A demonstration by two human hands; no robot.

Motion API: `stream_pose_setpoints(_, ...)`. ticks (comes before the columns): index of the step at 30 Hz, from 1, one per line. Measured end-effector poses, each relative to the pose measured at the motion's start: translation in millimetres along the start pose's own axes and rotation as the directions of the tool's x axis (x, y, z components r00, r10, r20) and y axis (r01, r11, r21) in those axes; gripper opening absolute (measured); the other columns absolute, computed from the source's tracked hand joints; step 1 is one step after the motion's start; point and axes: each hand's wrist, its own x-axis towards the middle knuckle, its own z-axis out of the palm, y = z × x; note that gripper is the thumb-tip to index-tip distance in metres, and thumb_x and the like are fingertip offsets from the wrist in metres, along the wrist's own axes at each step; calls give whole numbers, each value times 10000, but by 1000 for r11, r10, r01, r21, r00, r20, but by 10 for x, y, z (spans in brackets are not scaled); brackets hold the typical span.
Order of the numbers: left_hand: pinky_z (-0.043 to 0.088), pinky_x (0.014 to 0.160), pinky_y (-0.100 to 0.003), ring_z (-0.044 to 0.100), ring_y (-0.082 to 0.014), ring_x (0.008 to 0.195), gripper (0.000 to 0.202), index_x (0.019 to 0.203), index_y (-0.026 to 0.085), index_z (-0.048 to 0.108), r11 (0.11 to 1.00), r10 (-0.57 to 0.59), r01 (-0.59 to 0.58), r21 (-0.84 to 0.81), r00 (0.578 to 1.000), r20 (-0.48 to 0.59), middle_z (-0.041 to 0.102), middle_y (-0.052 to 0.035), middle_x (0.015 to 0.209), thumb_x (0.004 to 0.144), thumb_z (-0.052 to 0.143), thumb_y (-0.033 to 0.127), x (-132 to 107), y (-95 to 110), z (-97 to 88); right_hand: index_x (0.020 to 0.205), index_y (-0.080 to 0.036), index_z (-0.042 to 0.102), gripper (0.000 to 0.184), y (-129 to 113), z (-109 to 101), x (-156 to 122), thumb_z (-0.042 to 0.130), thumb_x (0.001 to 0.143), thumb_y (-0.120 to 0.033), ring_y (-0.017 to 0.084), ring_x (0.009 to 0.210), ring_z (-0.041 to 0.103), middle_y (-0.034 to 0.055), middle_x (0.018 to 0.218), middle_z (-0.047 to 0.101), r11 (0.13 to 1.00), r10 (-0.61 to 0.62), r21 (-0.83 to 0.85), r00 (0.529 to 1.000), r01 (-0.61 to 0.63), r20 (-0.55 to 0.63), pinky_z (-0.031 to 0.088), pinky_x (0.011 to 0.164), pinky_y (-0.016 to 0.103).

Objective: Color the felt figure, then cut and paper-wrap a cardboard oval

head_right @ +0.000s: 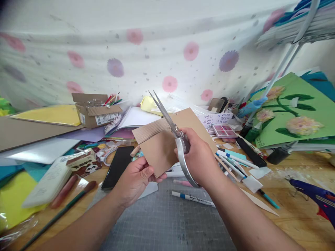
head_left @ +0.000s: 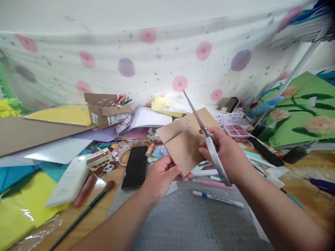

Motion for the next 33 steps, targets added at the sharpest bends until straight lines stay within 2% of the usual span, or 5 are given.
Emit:
stream_pose_setpoints(11, 542, 640, -249, 726, -205, 760, 290, 918, 154, 688, 1000, -24, 25, 9, 997, -72, 752, -65, 850, 715, 795, 331, -20, 27, 55, 1117, -276, 570, 393, -31, 79, -78, 605, 740, -170, 196, 639, 652, -11, 778, 710, 967, -100, -245, 989, 71, -110, 471, 589, 305)
stream_pose_setpoints(19, 550, 649, -248, 700, -153, 739, 288, 977, 151, 659, 997, 79, -77, 21, 937, -339, 733, -54, 961, 727, 750, 260, 42, 93, 60, 1093, -242, 541, 370, 18, -141, -256, 675, 774, -373, 160, 557, 605, -7, 754, 634, 993, 3, 117, 966, 28, -259, 487, 491, 260)
stream_pose_setpoints(22, 548, 649, -232, 696, -149, 764, 280, 978, 157, 654, 990, 123, -141, -22, 922, -366, 725, -46, 959, 729, 745, 245, 50, 158, 27, 1094, -246, 539, 328, 53, -317, -498, 553, 864, -479, 144, 507, 567, -9, 711, 601, 954, -69, 293, 998, 65, 2, 476, 459, 247)
stream_pose_setpoints(26, 547, 645, -215, 688, -135, 761, 253, 964, 169, 656, 981, 149, -183, -65, 923, -355, 719, -33, 954, 734, 747, 221, 42, 200, 7, 1010, -237, 581, 255, 157, -457, -740, 539, 877, -450, 174, 567, 590, 17, 696, 630, 996, -80, 49, 941, 68, 328, 483, 503, 251)
stream_pose_setpoints(33, 550, 617, -213, 677, -141, 761, 295, 1005, 181, 654, 981, 149, -181, -68, 931, -333, 708, -35, 998, 727, 752, 194, 14, 185, 43, 1117, -247, 609, 316, 212, -546, -854, 498, 892, -441, 239, 678, 686, 52, 789, 720, 983, -60, -135, 912, 124, 406, 526, 538, 264)
